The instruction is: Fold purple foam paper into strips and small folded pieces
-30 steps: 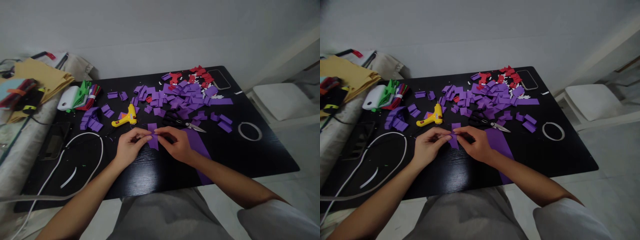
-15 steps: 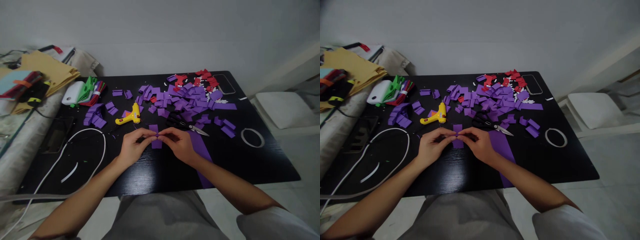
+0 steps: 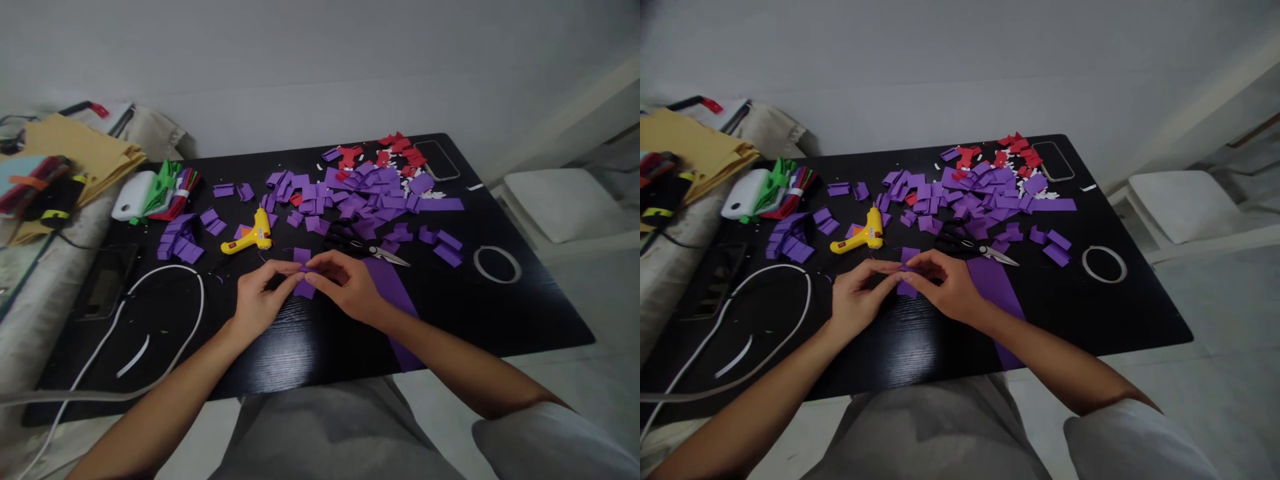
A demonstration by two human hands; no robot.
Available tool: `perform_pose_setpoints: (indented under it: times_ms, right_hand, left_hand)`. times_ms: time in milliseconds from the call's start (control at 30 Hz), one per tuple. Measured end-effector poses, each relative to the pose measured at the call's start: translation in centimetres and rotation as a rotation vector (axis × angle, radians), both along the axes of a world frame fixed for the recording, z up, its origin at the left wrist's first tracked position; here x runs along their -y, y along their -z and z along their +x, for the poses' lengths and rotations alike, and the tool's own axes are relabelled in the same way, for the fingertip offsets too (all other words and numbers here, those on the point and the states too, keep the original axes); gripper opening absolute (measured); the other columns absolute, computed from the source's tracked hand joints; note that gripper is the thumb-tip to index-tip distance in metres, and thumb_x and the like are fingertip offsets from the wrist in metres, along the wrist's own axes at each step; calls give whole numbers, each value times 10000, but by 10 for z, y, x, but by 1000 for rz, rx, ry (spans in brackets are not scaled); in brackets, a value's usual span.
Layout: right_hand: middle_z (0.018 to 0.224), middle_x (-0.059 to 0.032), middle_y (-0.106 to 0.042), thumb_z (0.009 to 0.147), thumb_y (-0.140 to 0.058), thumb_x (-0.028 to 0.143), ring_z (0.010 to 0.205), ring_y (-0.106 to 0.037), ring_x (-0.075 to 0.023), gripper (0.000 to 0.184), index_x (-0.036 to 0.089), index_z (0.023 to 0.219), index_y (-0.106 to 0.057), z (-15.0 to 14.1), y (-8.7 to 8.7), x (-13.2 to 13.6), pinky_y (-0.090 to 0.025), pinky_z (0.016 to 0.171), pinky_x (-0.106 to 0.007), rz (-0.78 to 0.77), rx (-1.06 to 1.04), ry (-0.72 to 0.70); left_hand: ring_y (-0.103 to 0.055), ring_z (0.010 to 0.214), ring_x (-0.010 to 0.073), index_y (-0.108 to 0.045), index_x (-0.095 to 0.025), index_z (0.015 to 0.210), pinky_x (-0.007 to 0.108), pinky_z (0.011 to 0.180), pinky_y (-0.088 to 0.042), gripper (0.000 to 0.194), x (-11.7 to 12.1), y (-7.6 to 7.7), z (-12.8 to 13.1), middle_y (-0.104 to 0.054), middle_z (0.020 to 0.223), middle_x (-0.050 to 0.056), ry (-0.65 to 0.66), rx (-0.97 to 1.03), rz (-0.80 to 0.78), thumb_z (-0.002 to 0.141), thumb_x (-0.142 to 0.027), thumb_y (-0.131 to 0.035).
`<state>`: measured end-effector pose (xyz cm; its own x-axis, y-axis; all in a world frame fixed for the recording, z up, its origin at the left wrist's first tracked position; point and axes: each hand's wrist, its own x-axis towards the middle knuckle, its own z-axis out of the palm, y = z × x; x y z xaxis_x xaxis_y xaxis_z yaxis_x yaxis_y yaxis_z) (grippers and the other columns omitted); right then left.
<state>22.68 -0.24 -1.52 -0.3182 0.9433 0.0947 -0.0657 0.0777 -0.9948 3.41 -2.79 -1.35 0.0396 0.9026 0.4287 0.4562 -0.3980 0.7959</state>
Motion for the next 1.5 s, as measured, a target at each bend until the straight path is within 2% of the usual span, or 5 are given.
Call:
perform_pose_setpoints:
  times_ms: [200, 333, 567, 867, 1500]
  right_hand:
    - [933, -26, -789, 841, -824, 396, 894, -748, -182, 206, 219, 927, -766, 1, 6, -7, -622, 858, -323, -48, -24, 4]
    - [913, -18, -782, 806, -849, 410, 843, -737, -172, 238, 223, 926, -764, 0, 8, -8, -627, 803, -312, -99, -61, 72]
    - [893, -18, -775, 815, -850, 394, 811, -729, -164, 224, 225, 940, -773, 0, 4, -5, -633, 773, -306, -83, -45, 98]
    - [934, -13, -801, 814, -853, 378, 871, -761, -187, 198, 254, 961, -804, 1, 3, -5, -645, 811, -334, -56, -44, 89]
    - [922, -14, -796, 811, -854, 324, 894, -758, -181, 169, 230, 931, -781, 1, 0, -5, -626, 848, -326, -43, -67, 90]
  left_hand:
    - [-762, 878, 180, -779, -224, 1123, 329, 835, -611, 184, -2, -3, -2, -818, 1017, 61, 110, -106, 74, 963, -235, -688]
    - [-755, 948, 200, -736, -247, 1247, 366, 897, -590, 322, -3, -3, -3, -806, 1095, 67, 143, -162, 99, 926, -266, -749]
    - [-745, 798, 169, -779, -215, 1023, 311, 791, -598, 176, 1, -3, 0, -808, 907, 28, 8, -70, 78, 880, -314, -807]
    - [-756, 780, 170, -794, -225, 919, 320, 770, -609, 45, 0, -4, 1, -821, 902, 28, 43, 14, 58, 896, -262, -783]
    - [-736, 775, 136, -807, -222, 1014, 268, 760, -587, 121, -2, -3, -2, -824, 930, 20, 59, -38, 99, 916, -173, -755]
